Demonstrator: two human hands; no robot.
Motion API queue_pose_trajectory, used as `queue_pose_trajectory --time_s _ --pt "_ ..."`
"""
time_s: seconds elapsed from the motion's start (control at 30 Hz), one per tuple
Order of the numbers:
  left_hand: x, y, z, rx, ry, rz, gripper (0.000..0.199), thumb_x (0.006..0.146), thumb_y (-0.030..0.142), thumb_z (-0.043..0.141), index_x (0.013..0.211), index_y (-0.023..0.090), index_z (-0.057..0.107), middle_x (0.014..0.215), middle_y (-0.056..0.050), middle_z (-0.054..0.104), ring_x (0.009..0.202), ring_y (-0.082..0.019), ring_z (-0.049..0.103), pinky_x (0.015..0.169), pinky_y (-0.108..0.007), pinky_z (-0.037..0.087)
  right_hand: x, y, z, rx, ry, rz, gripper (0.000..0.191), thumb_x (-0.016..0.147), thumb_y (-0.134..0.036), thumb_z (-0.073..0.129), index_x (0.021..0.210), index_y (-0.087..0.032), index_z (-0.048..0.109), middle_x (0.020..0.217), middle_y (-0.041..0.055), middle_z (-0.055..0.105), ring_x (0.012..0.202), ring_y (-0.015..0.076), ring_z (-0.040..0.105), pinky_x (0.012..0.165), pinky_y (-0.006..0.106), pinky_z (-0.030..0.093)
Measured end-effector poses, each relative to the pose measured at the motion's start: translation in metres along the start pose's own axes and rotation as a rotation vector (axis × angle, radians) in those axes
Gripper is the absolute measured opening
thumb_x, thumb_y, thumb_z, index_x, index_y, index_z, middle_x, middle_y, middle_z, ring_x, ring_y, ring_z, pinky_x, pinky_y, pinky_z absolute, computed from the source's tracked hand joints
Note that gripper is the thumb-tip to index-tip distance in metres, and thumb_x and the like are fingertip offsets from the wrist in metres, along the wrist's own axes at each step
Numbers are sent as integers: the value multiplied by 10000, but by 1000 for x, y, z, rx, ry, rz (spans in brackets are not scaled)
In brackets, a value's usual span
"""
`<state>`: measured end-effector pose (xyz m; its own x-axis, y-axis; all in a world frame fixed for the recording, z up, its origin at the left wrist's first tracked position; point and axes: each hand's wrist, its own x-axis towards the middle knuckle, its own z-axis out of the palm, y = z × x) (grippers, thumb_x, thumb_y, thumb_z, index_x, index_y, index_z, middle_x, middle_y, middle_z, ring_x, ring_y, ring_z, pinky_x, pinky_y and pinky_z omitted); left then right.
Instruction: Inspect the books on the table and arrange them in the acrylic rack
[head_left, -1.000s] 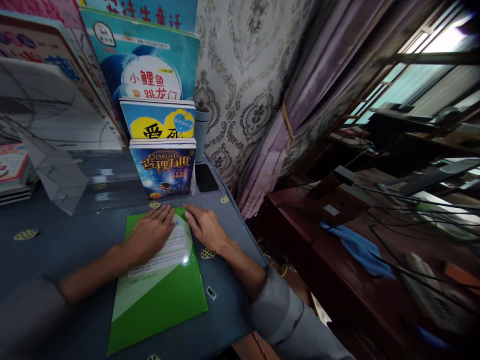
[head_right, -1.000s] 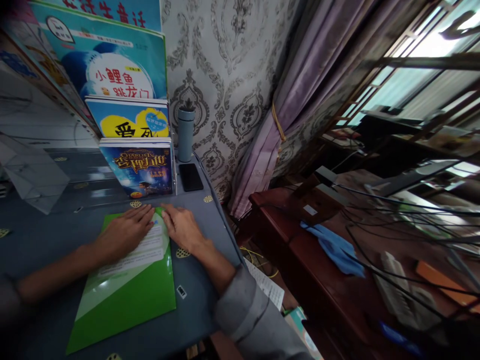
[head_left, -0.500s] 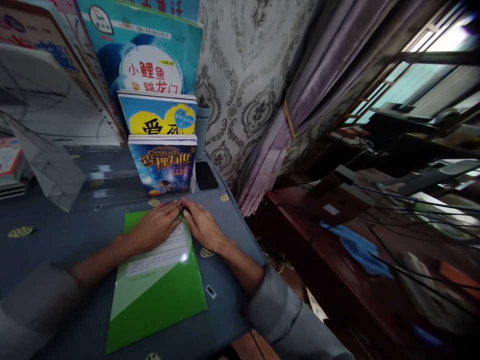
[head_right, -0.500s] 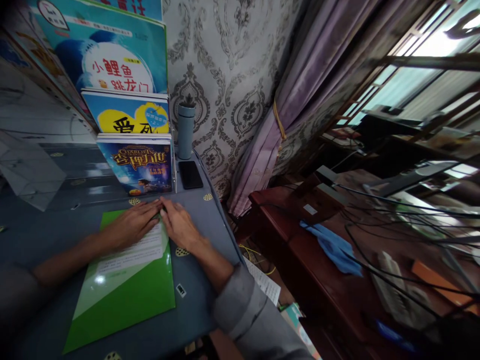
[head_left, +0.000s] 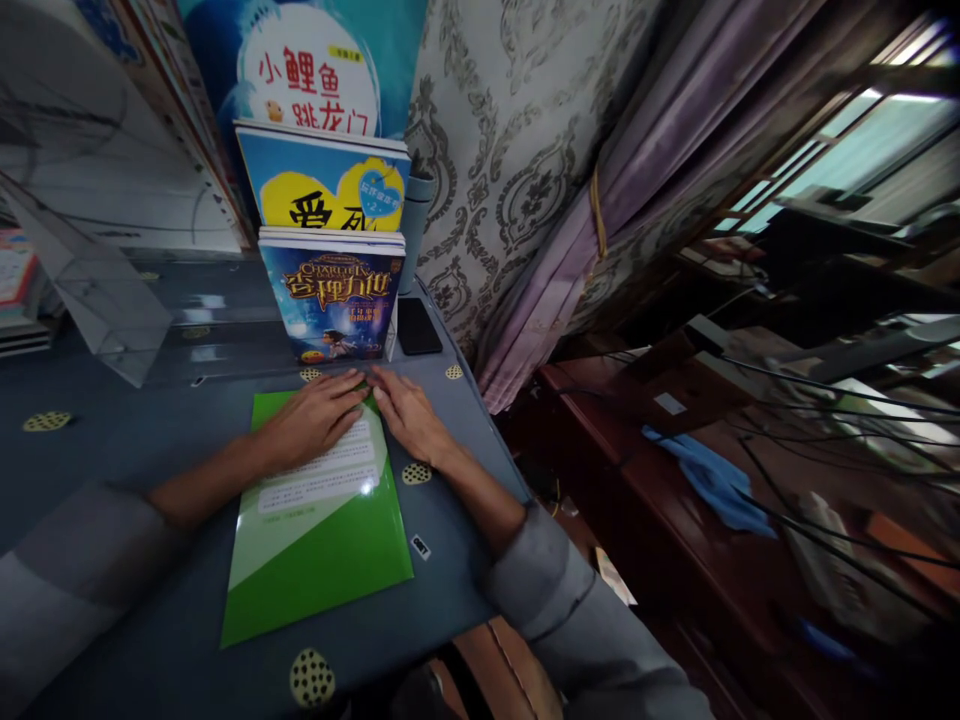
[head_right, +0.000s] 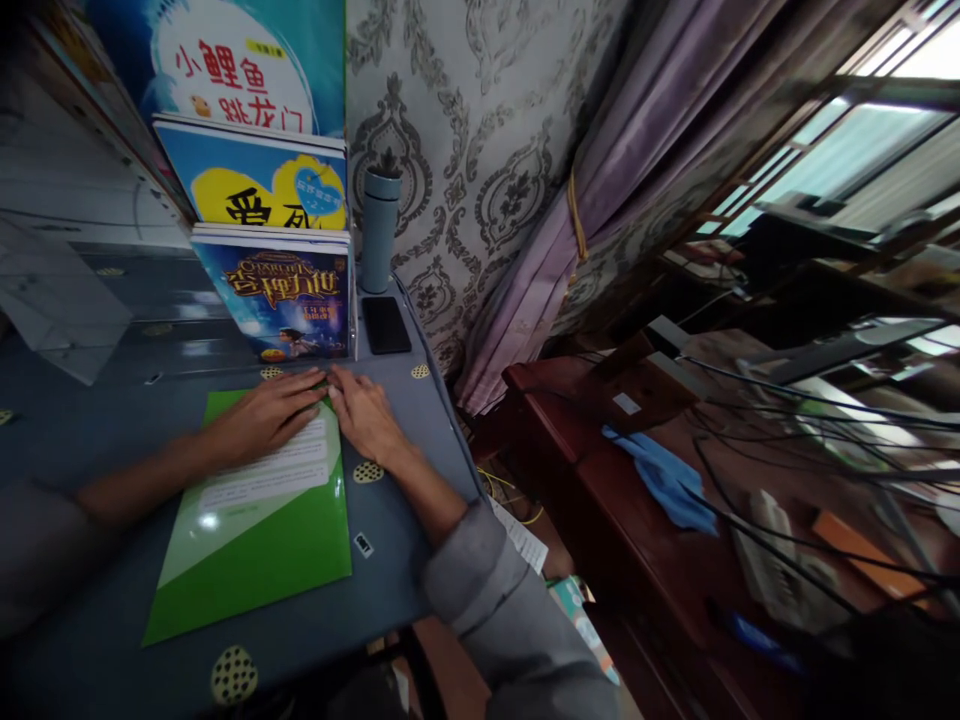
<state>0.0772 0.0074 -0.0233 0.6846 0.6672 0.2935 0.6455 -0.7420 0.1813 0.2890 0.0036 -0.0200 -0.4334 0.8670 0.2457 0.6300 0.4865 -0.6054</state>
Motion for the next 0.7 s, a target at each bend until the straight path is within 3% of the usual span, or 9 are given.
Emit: queue_pose_trajectory --time_s 0.23,0.5,0.7 --pt "2 13 -13 32 51 133 438 1073 342 336 1201 136 701 1179 -152 716 1153 -293 637 985 -494 511 0 1 -1 8 -8 -9 423 1094 -314 348 1470 -164 467 1343 117 685 1261 249 604 1096 444 444" --pt "-8 21 -10 -84 -12 196 416 1079 365 362 1326 210 658 1339 -96 694 1255 -270 608 1085 -502 466 2 2 1 0 -15 7 430 1092 -316 355 1460 -128 474 1363 132 671 1274 244 598 1106 429 441" --pt "-22 40 -13 -164 -86 239 412 1084 350 360 1370 239 635 1383 -72 682 1333 -254 580 1167 -521 399 1 0 0 -14 -9 2 416 1090 -302 361 1433 -113 501 1371 133 670 1285 239 596 1113 414 440"
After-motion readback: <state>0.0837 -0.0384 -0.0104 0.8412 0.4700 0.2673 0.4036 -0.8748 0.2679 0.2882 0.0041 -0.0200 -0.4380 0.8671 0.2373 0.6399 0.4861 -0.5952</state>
